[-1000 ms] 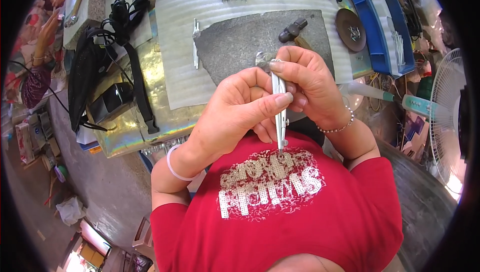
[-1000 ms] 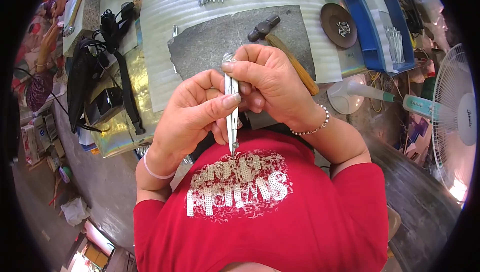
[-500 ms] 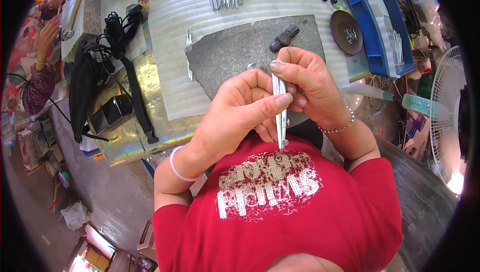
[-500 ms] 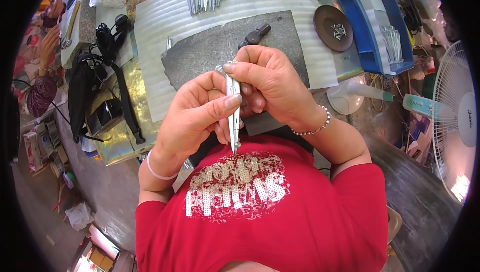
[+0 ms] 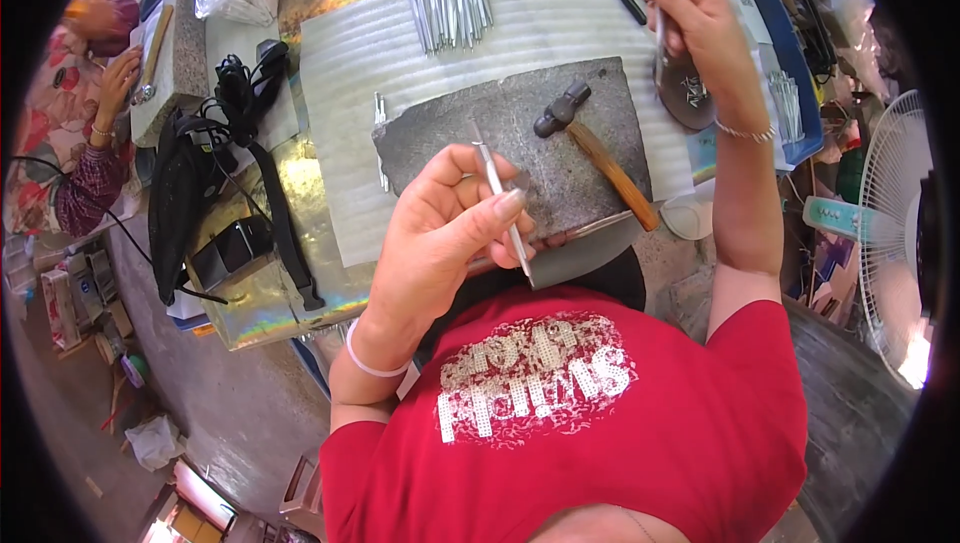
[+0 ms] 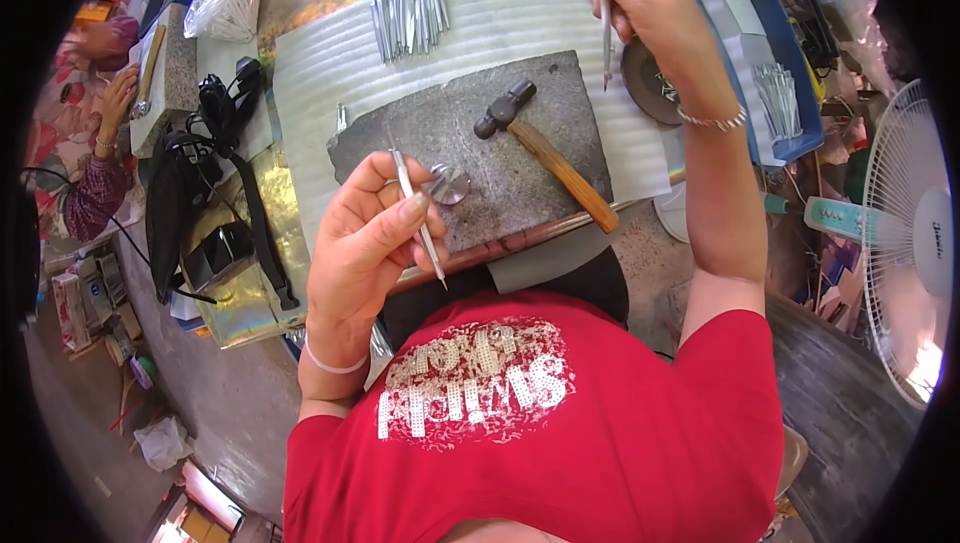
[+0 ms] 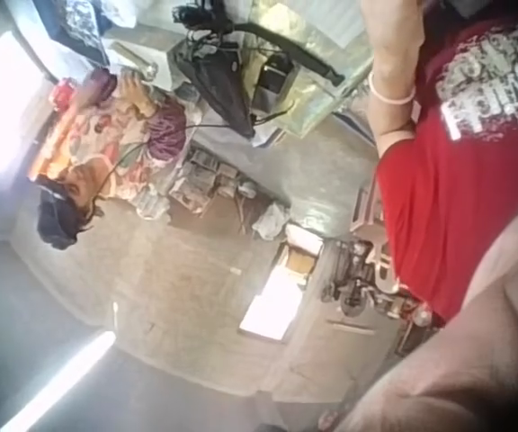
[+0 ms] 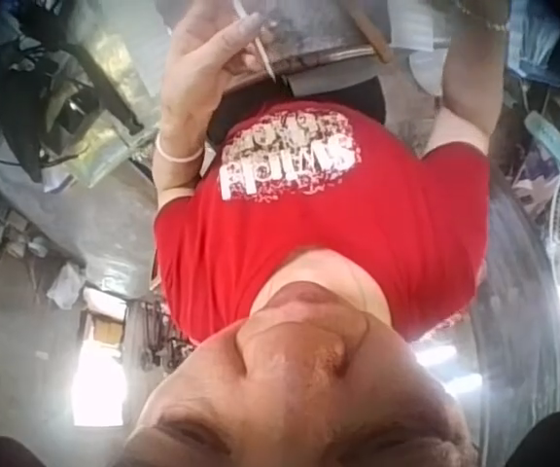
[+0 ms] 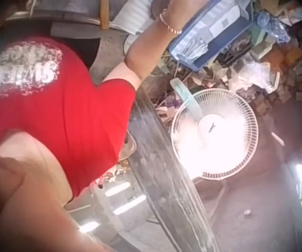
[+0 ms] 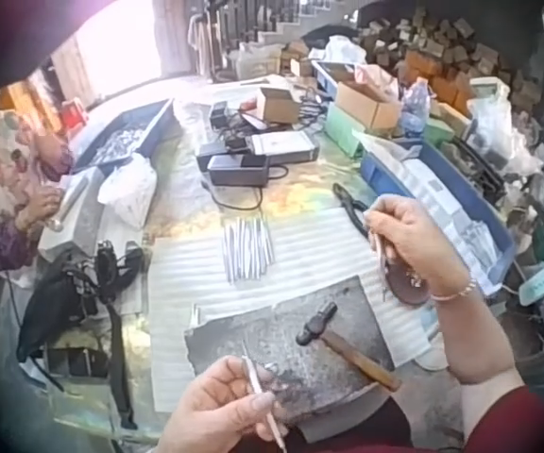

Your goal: Shaping and hammering small metal rods on a stone anvil at a workbench.

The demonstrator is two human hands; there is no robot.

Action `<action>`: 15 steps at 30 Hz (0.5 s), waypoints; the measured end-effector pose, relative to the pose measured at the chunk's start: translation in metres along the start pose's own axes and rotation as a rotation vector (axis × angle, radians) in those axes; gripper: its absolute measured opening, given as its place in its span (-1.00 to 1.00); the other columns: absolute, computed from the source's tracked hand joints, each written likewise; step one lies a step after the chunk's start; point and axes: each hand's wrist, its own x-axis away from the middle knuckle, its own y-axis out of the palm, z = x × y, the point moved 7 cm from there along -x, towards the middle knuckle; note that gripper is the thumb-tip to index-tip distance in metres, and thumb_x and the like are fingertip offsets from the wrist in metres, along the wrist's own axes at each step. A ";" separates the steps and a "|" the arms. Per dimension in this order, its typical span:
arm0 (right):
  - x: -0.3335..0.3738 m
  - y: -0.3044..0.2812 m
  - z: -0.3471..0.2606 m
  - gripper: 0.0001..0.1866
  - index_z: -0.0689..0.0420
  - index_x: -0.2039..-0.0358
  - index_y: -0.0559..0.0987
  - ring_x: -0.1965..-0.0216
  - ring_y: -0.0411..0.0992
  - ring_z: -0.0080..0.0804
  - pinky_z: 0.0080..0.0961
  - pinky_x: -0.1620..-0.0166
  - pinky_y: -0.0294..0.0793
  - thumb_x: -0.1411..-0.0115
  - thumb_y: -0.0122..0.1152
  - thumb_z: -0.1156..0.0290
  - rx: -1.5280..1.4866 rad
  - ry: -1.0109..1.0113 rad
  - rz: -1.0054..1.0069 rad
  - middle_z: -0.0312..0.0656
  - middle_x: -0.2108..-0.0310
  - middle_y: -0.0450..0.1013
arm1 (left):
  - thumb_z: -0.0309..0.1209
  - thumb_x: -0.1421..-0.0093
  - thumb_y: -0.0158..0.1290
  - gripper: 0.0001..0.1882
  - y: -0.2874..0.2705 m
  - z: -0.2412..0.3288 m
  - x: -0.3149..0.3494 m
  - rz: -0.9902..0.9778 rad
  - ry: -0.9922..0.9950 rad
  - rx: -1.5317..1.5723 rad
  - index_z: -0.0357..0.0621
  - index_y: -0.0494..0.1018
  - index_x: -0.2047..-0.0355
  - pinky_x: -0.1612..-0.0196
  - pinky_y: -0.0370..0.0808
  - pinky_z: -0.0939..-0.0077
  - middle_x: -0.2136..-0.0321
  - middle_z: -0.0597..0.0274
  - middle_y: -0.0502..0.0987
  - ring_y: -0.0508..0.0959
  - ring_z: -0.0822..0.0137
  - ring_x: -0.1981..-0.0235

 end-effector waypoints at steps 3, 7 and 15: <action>-0.029 -0.007 0.027 -0.78 0.16 0.41 0.50 0.73 0.19 -0.77 -0.80 0.64 0.17 -0.22 0.05 0.27 0.344 -0.019 0.069 -0.41 0.66 0.35 | -0.55 -0.13 0.09 -0.67 -0.009 0.000 -0.001 0.024 0.065 -0.020 -0.23 0.27 0.11 0.48 0.46 0.72 0.42 0.19 0.48 0.50 0.47 0.49; -0.058 0.005 0.050 -0.71 0.25 0.44 0.50 0.53 0.45 -0.20 -0.34 0.42 0.40 -0.11 0.09 0.23 0.650 -0.080 0.081 -0.03 0.59 0.45 | -0.60 -0.10 0.10 -0.62 -0.022 0.003 0.008 0.111 0.155 -0.121 -0.23 0.25 0.09 0.42 0.48 0.67 0.40 0.22 0.46 0.50 0.47 0.43; -0.056 0.021 0.063 -0.72 0.24 0.32 0.48 0.37 0.47 -0.04 -0.25 0.29 0.42 -0.06 0.11 0.27 0.843 -0.178 0.064 0.05 0.45 0.47 | -0.63 -0.09 0.11 -0.72 -0.029 0.012 0.010 0.295 0.495 -0.636 -0.25 0.30 0.22 0.40 0.46 0.66 0.44 0.24 0.48 0.50 0.48 0.47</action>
